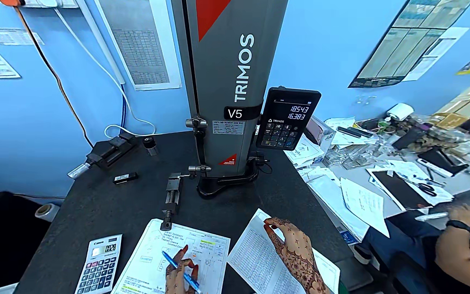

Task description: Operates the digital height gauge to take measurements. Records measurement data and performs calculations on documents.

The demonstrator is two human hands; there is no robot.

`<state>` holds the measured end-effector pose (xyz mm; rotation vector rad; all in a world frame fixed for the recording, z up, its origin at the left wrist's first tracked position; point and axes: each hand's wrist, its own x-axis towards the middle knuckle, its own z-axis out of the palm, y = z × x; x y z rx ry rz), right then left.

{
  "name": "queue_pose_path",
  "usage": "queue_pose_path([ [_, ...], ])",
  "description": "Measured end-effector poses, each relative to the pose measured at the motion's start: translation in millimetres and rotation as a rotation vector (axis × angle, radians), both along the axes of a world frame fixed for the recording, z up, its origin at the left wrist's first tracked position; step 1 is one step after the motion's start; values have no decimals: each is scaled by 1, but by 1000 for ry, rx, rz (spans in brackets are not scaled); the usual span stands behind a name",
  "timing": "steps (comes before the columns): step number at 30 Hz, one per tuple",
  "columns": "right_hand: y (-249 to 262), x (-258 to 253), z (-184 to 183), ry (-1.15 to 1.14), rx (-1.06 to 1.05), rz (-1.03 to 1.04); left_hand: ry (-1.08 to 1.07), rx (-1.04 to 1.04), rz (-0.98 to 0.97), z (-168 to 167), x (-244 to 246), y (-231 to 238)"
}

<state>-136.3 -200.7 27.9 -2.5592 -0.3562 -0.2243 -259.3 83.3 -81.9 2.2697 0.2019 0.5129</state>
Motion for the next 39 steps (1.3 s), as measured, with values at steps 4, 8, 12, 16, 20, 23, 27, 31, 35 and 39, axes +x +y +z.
queue_pose_path([
  [4, 3, -6, -7, -22, 20, 3, 21, 74, 27, -17, -5, 13],
  [8, 6, -10, -14, -8, 23, 8, 22, 122, 37, -27, -6, 11],
  [12, 8, -12, -16, -10, 30, -3, 16, 103, 38, -31, -7, 12],
  [16, 7, -12, -15, -28, 36, -32, 17, 60, 64, -27, -7, 12],
  [20, 3, -8, -13, -26, 44, -61, -10, 16, 67, -25, -6, 15],
  [23, 2, -4, -13, -60, 56, -68, -103, -83, 51, -25, -11, 18],
  [27, 5, -4, -10, -43, 74, -73, -187, -185, 74, -24, -15, 18],
  [31, 9, -6, -12, -39, 73, -68, -227, -251, 84, -27, -15, 20],
  [35, 11, -10, -17, -32, 80, -52, -215, -218, 111, -29, -15, 20],
  [39, 15, -20, -24, 16, 85, -37, -207, -244, 123, -29, -15, 20],
])
